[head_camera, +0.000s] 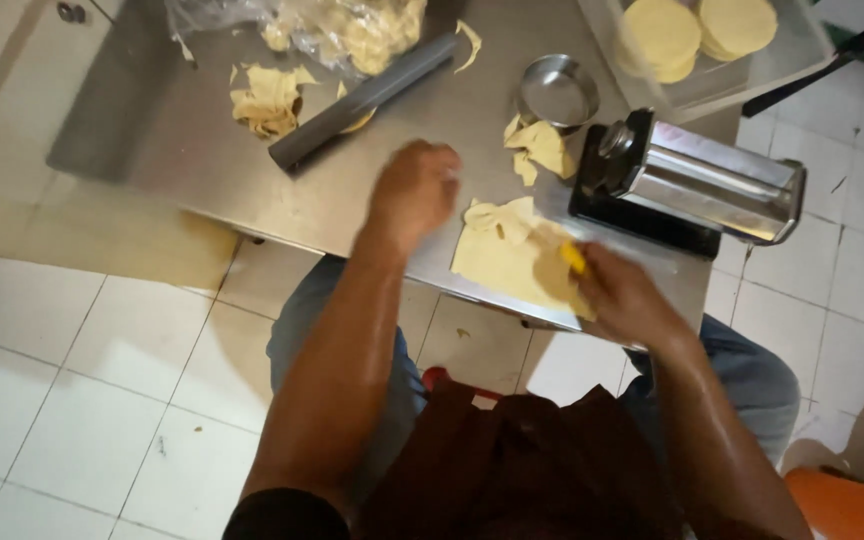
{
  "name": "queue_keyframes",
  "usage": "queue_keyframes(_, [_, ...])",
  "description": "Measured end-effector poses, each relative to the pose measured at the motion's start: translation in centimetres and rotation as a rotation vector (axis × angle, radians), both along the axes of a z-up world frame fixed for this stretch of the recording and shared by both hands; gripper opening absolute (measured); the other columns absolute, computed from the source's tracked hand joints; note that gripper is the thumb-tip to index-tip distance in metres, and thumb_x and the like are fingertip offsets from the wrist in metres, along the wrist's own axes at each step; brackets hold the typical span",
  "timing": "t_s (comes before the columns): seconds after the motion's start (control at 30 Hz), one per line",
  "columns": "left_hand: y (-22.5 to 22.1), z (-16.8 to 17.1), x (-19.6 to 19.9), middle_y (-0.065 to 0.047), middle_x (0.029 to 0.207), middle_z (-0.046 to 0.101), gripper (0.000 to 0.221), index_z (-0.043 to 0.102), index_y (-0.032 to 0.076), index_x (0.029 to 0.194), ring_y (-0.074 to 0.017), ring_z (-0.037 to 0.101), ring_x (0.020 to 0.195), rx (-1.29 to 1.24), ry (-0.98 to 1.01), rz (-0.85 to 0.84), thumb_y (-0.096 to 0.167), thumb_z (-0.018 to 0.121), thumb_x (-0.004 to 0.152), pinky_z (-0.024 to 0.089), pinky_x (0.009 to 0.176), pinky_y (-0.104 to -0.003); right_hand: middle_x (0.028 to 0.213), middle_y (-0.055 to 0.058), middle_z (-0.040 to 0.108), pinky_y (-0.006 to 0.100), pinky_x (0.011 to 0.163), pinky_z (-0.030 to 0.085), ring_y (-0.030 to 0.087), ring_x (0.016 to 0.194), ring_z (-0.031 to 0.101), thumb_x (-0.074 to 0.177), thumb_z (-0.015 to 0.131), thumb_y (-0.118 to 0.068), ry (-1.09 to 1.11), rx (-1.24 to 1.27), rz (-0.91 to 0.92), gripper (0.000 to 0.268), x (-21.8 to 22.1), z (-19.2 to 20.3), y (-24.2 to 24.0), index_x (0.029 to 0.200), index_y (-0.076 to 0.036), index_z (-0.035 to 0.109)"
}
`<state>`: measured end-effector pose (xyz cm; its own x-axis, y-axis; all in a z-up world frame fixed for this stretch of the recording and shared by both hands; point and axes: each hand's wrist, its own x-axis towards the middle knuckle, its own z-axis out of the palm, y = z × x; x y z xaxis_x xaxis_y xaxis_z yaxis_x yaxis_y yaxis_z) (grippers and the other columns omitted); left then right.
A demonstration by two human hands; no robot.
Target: Cutting circular dough rounds from a sheet and thinning them using a manual pasta roller.
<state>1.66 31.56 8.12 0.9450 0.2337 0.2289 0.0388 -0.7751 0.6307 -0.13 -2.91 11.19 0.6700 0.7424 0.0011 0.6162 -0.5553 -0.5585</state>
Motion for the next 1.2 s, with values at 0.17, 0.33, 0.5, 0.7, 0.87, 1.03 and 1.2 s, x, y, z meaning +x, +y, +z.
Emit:
queue_keyframes(0.17, [-7.0,0.5,-0.5,-0.017,0.110,0.063,0.046,0.074,0.014,0.120,-0.0438,0.067,0.105,0.084,0.221,-0.399,0.026,0.083,0.076,0.060,0.085,-0.057,0.094,0.006,0.071,0.039,0.078,0.054,0.026,0.088,0.069,0.090,0.060,-0.001,0.236,0.154,-0.393,0.045,3.1,0.2,1.3,0.133,-0.012,0.064])
queue_keyframes(0.33, [-8.9,-2.3,1.2,-0.015,0.101,0.068,0.030,0.072,0.017,0.116,-0.0427,0.072,0.094,0.018,0.303,-0.291,0.024,0.063,0.088,0.060,0.077,-0.057,0.095,0.014,0.063,0.039,0.078,0.054,0.028,0.086,0.063,0.088,0.055,0.009,0.372,0.375,-0.451,0.051,1.1,0.8,0.9,0.138,-0.001,0.059])
queue_keyframes(0.5, [-4.4,3.4,2.0,-0.025,0.097,0.071,0.020,0.065,0.009,0.110,-0.0501,0.071,0.100,-0.232,-0.018,0.029,0.018,0.057,0.094,0.058,0.086,-0.061,0.100,0.017,0.058,0.036,0.081,0.050,0.028,0.093,0.057,0.087,0.051,0.006,0.423,0.544,-0.485,0.053,-0.6,-1.4,0.9,0.140,0.005,0.055])
queue_keyframes(0.7, [-0.2,4.8,0.2,-0.034,0.131,0.065,0.060,0.051,-0.003,0.147,-0.0466,0.063,0.124,-0.157,-0.080,0.082,0.017,0.060,0.092,0.047,0.112,-0.056,0.121,0.034,0.061,0.058,0.099,0.048,0.053,0.117,0.060,0.091,0.058,0.004,0.044,0.226,-0.350,0.064,2.4,0.4,7.7,0.154,0.002,0.046])
queue_keyframes(0.87, [1.1,3.1,0.8,-0.004,0.092,0.070,0.029,0.076,0.020,0.102,-0.0235,0.073,0.073,-0.148,-0.546,0.044,0.008,0.065,0.078,0.061,0.071,-0.033,0.129,0.028,0.056,0.058,0.100,0.049,0.052,0.121,0.060,0.091,0.066,-0.004,-0.245,0.269,-0.237,0.064,8.2,-1.4,14.1,0.153,-0.010,0.049])
queue_keyframes(1.03, [1.0,1.4,0.1,-0.005,0.095,0.074,0.022,0.074,0.022,0.106,-0.0234,0.076,0.083,-0.074,-0.094,-0.020,0.032,0.068,0.089,0.063,0.072,-0.036,0.133,0.017,0.053,0.052,0.101,0.051,0.044,0.125,0.060,0.089,0.076,-0.014,-0.366,0.387,-0.146,0.059,6.1,2.7,14.9,0.145,-0.015,0.056])
queue_keyframes(1.2, [-1.4,1.1,0.7,-0.002,0.102,0.073,0.037,0.072,0.022,0.121,-0.0195,0.075,0.096,0.090,0.388,-0.164,0.045,0.065,0.094,0.063,0.083,-0.034,0.120,0.010,0.061,0.042,0.098,0.053,0.035,0.117,0.065,0.090,0.074,-0.014,-0.320,0.404,-0.192,0.043,-0.3,1.3,5.4,0.133,-0.010,0.068])
